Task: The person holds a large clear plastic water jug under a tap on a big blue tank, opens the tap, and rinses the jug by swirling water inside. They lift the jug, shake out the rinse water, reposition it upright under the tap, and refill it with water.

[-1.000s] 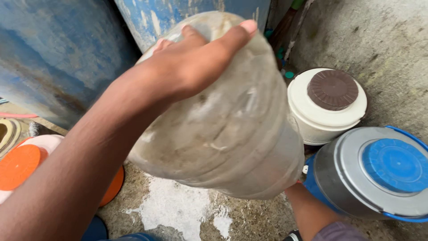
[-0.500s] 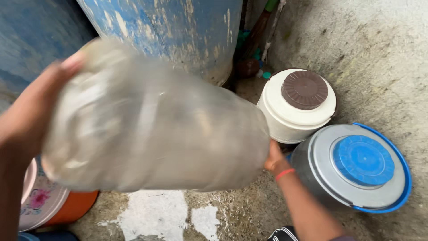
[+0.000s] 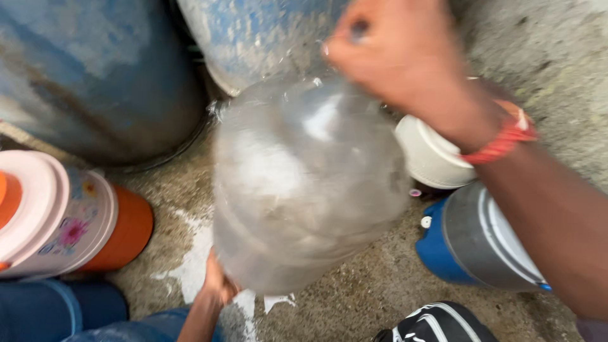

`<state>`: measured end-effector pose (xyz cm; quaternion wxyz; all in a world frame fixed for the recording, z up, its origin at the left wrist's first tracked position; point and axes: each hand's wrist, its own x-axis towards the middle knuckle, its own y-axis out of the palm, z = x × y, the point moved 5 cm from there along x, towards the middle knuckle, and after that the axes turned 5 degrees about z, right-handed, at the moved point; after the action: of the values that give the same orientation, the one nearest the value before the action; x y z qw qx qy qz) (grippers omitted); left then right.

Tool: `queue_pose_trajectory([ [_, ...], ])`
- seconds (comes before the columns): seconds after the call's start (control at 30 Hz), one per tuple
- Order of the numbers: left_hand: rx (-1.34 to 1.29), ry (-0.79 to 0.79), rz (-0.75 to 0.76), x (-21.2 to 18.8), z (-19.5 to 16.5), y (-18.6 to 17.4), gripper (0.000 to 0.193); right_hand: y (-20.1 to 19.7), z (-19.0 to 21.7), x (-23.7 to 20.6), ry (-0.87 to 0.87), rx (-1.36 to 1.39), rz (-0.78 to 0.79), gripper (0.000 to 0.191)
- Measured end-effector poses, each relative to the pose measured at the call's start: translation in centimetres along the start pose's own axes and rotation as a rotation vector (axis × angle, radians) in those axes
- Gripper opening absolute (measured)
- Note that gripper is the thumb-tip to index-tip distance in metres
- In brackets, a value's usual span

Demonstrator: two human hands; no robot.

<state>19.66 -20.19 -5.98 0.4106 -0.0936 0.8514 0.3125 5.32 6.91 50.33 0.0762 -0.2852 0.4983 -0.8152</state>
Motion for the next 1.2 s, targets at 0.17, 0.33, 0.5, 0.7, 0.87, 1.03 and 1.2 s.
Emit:
queue_pose_trajectory([
  [0.17, 0.645, 0.294, -0.507, 0.3, -9.6, 2.8, 0.067, 4.7, -5.7, -4.6, 0.063, 0.089, -0.081, 0.024],
  [0.33, 0.961, 1.173, -0.449, -7.5, -14.0, 20.0, 0.045, 17.2, -8.4, -9.8, 0.183, 0.212, 0.021, 0.045],
  [0.5, 0.795, 1.075, -0.074, -11.2, -7.9, 27.8, 0.043, 21.4, -7.6, -14.4, 0.090, 0.412, -0.110, 0.057],
  [0.7, 0.653, 1.049, 0.048, -11.1, -5.4, 25.9, 0.046, 23.5, -8.9, -16.5, 0.033, 0.503, -0.003, 0.101],
  [0.87, 0.609, 1.236, -0.057, -11.5, -6.5, 27.6, 0.046, 25.2, -13.8, -16.8, 0.215, 0.641, 0.160, 0.082],
  [1.03, 1.018, 1.292, 0.071, -12.5, 2.4, 35.9, 0.042, 22.7, -21.6, -17.6, 0.711, 1.391, 0.033, 0.056],
  [1.2, 1.068, 1.086, 0.102, -11.0, 0.8, 36.3, 0.038, 20.6, -21.6, -18.0, 0.793, 1.286, 0.044, 0.055],
])
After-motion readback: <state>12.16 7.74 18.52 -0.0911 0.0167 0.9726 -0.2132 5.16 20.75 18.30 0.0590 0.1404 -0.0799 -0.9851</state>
